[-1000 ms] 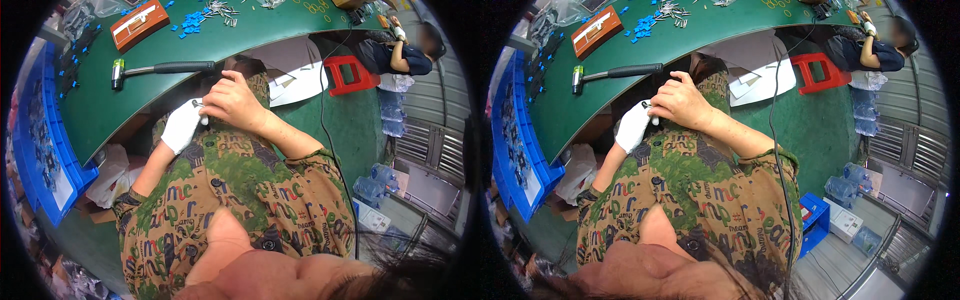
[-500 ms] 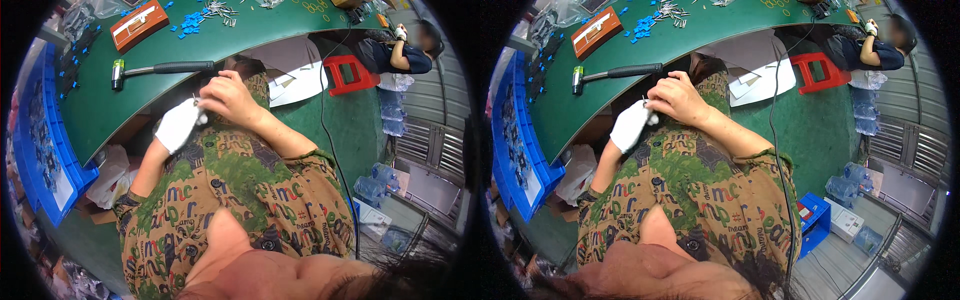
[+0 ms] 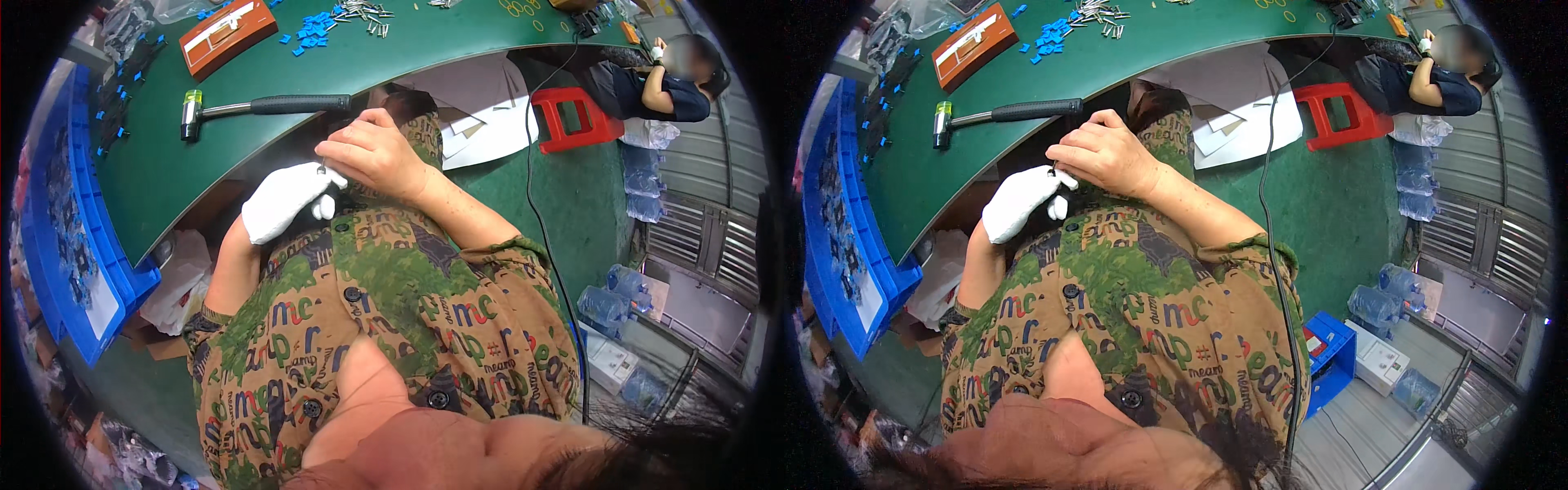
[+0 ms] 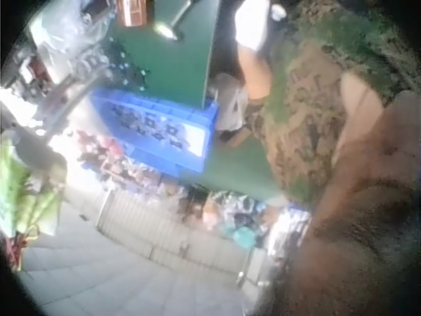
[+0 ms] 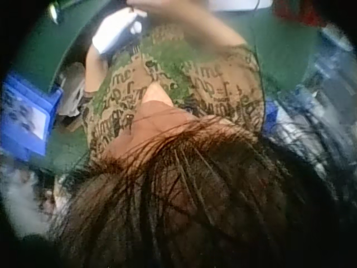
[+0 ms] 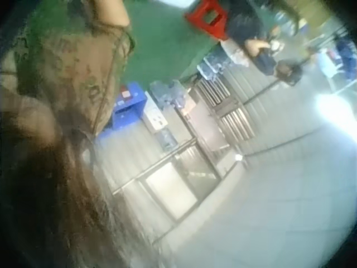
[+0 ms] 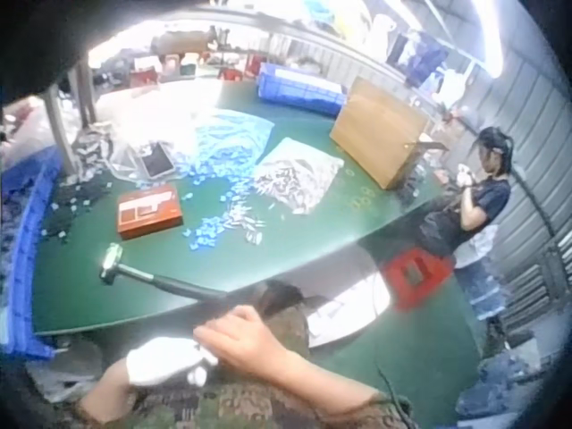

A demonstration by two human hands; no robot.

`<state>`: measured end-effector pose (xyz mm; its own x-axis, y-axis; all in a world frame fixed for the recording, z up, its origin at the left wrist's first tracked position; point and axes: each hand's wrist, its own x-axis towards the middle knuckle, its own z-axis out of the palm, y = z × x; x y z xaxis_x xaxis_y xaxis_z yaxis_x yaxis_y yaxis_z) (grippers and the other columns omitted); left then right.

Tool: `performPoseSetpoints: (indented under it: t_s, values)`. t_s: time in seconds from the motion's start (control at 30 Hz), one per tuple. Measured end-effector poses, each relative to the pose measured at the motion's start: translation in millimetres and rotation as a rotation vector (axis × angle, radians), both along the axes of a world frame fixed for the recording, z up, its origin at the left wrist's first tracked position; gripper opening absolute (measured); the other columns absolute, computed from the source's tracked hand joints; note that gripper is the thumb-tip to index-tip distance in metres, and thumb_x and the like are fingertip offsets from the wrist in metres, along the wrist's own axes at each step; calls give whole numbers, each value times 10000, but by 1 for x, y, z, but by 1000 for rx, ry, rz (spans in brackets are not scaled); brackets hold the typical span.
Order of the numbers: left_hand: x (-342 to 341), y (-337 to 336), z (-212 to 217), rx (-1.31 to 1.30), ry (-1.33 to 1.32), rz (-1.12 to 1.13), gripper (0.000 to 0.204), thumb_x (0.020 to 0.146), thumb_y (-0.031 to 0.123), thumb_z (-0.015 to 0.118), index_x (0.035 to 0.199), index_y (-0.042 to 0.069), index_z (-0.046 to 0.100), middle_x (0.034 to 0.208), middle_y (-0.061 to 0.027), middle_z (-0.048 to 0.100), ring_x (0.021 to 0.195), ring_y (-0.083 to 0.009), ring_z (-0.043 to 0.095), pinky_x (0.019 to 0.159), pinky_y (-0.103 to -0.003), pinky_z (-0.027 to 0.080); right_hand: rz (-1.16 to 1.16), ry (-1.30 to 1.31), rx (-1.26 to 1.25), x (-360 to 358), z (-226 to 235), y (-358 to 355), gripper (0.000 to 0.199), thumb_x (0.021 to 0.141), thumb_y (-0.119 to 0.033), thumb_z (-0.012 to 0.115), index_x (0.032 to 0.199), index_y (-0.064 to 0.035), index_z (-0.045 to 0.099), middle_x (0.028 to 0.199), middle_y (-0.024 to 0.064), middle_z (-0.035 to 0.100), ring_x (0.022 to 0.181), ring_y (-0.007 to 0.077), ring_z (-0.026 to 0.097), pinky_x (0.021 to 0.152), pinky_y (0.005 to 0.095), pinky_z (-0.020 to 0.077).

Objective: The person assembles small hardware components at a workbench. They insert metal pins into black plastic parts and secure them with blue plastic caps. The person uses a hammer to tap the pins into place and places the finished assemblies into a clear plastic bag.

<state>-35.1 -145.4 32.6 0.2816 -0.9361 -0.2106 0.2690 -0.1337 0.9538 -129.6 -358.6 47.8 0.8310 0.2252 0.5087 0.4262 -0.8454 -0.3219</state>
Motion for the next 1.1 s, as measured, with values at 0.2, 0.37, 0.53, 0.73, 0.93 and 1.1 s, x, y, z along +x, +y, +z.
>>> performPoseSetpoints:
  t_s: [0.2,0.37,0.53,0.73,0.93,1.1]
  values:
    - [5,-2,-4,-11,-46,-31,292,1041,240,573,1144,21,738,859,-19,692,765,-102,595,718,-270,499,43,-43,-51,-1,-2,-4,181,844,-184,765,1011,-165,698,884,-48,677,813,129,658,938,390,452]
    - [12,-3,-7,0,-107,-73,298,1033,248,593,1141,13,742,818,-11,695,730,-99,594,692,-261,499,12,-32,-24,-4,-7,-4,173,834,-160,776,988,-155,696,869,-44,672,806,129,660,949,395,453]
    - [3,-7,-10,90,83,-66,290,1026,241,601,1130,13,748,873,-24,717,762,-93,615,703,-265,509,-39,3,90,-13,-23,3,183,817,-135,789,973,-152,694,841,-33,666,794,140,661,956,401,450]
    - [-9,-3,-17,84,94,-23,299,1033,241,584,1145,13,742,873,-26,717,752,-94,616,692,-266,508,-104,32,154,-20,-33,12,170,813,-123,790,936,-146,676,803,-20,658,782,169,660,954,409,445]
    - [-16,-3,-25,41,42,23,295,1035,227,565,1131,11,741,932,-24,715,807,-92,616,727,-265,508,-129,58,198,-25,-41,17,167,814,-112,785,931,-134,668,797,-2,658,782,190,661,952,413,444]
    - [-18,-5,-28,37,13,44,293,1034,224,558,1115,9,741,930,-27,713,810,-105,619,739,-281,511,-132,48,203,-24,-38,18,166,814,-75,790,917,-116,666,781,0,663,759,191,651,950,417,463]
